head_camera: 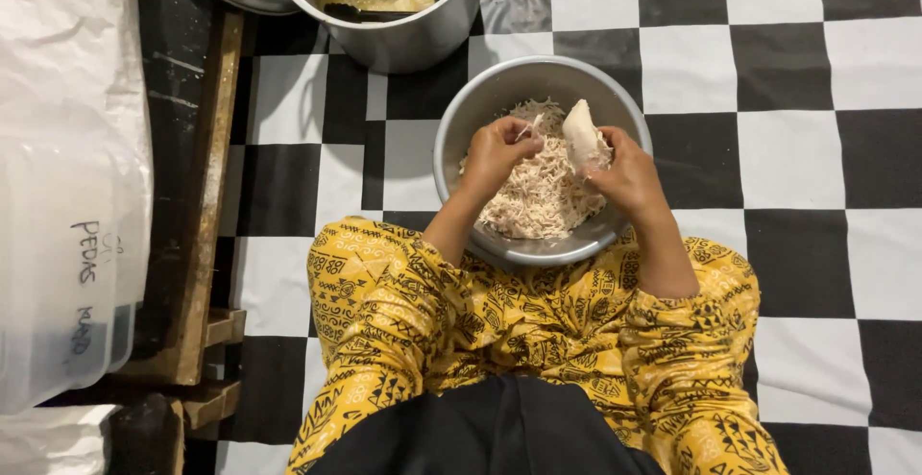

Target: Shredding cooked chicken meat by hand into a plastic bowl for food preparation.

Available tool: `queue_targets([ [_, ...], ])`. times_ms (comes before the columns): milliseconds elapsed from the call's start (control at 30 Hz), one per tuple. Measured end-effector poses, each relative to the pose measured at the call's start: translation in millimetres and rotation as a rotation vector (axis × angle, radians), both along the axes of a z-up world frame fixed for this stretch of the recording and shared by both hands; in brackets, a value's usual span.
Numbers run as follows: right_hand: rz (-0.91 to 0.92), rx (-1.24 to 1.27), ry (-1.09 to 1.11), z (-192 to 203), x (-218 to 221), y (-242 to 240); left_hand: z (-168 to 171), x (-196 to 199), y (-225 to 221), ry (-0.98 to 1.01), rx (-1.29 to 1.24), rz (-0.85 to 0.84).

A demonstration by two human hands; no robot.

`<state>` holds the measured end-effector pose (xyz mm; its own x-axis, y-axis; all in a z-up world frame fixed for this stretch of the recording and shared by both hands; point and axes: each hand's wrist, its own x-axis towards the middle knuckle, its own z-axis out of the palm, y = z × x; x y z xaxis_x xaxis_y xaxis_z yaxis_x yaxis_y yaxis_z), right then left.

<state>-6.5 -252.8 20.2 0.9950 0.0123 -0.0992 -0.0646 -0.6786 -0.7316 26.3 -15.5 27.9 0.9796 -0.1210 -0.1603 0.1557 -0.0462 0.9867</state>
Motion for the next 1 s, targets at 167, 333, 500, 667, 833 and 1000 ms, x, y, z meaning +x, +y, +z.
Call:
queue_targets([
  [167, 0.081, 0.191, -0.169, 8.7, -1.5, 17.5, 12.3, -12.3, -9.4, 0.006, -0.042, -0.026],
  [333, 0.018, 0.462, -0.182, 29.9, -13.0, 45.8, 7.1, -18.5, -14.5, -0.032, 0.083, -0.034],
  [500, -0.055, 0.468, -0.229, 33.8, -15.0, 54.6, -2.5, -20.0, -21.5, -0.149, 0.154, -0.021],
  [667, -0.091, 0.359, -0.273, 30.0, -9.3, 15.3, -15.9, -10.7, 2.0, -0.342, 0.697, 0.075],
  [833, 0.121, -0.134, -0.372, -60.5, 34.5, 14.1, -32.3, -10.2, -7.5, -0.361, 0.939, 0.066],
  [1000, 0.116, -0.524, -0.014, -83.5, 57.9, 39.4, -63.6, -1.4, -0.4, -0.121, 0.781, 0.028],
])
